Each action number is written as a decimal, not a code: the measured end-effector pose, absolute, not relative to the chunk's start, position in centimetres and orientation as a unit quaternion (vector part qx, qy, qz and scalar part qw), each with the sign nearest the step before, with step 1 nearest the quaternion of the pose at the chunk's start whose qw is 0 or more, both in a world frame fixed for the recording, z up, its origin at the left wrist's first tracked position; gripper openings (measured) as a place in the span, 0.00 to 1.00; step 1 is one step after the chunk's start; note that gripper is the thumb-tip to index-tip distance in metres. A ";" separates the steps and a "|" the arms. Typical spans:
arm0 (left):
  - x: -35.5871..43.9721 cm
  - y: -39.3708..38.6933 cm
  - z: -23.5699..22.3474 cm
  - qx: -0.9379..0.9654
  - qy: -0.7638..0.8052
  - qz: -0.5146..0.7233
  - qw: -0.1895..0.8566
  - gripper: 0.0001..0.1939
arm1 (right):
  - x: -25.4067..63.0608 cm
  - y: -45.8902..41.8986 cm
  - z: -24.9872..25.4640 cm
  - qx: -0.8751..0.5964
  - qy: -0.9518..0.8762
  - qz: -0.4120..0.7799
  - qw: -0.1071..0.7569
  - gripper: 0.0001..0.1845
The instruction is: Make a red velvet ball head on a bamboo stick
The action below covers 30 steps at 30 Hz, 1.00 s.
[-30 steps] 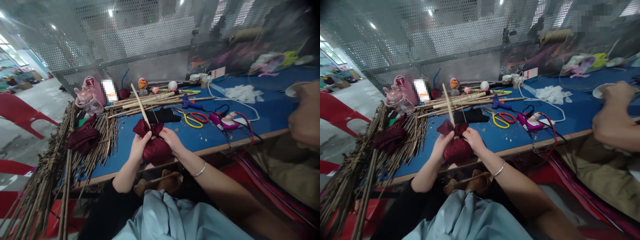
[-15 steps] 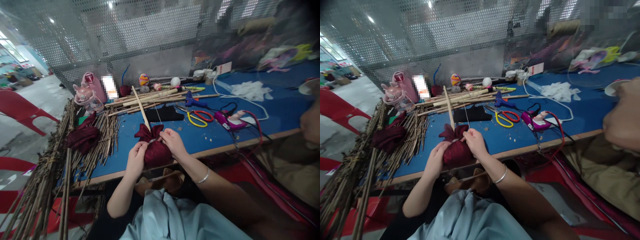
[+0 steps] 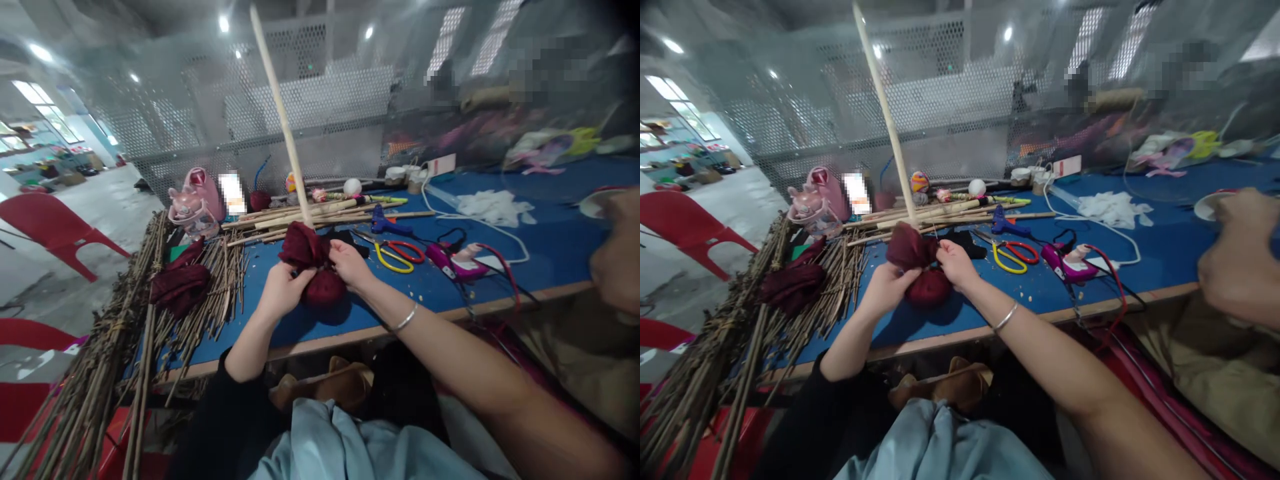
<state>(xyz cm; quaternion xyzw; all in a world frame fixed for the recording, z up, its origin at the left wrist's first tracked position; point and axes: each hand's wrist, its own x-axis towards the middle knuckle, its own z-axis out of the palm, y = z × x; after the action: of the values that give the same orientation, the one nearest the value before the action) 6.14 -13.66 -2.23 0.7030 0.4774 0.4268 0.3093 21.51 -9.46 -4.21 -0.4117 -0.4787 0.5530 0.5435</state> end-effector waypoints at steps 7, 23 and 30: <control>7.1 -10.5 -1.1 0.818 0.475 0.319 0.066 0.14 | 23.6 -6.9 -0.1 -0.399 -0.578 0.532 0.472 0.12; 6.8 -11.9 -2.4 0.828 0.511 0.226 0.042 0.23 | 24.5 -12.0 -0.3 -0.432 -0.878 0.046 0.200 0.12; 8.2 -10.6 -0.8 0.838 0.519 0.159 0.059 0.11 | 24.7 -11.5 -0.4 -0.511 -0.817 0.165 0.208 0.18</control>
<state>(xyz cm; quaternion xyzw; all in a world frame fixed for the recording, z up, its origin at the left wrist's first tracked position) 8.20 -10.58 -0.78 0.8380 0.5185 0.1591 0.0593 24.67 -11.52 -0.36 -0.5111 -0.8175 0.1651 0.2081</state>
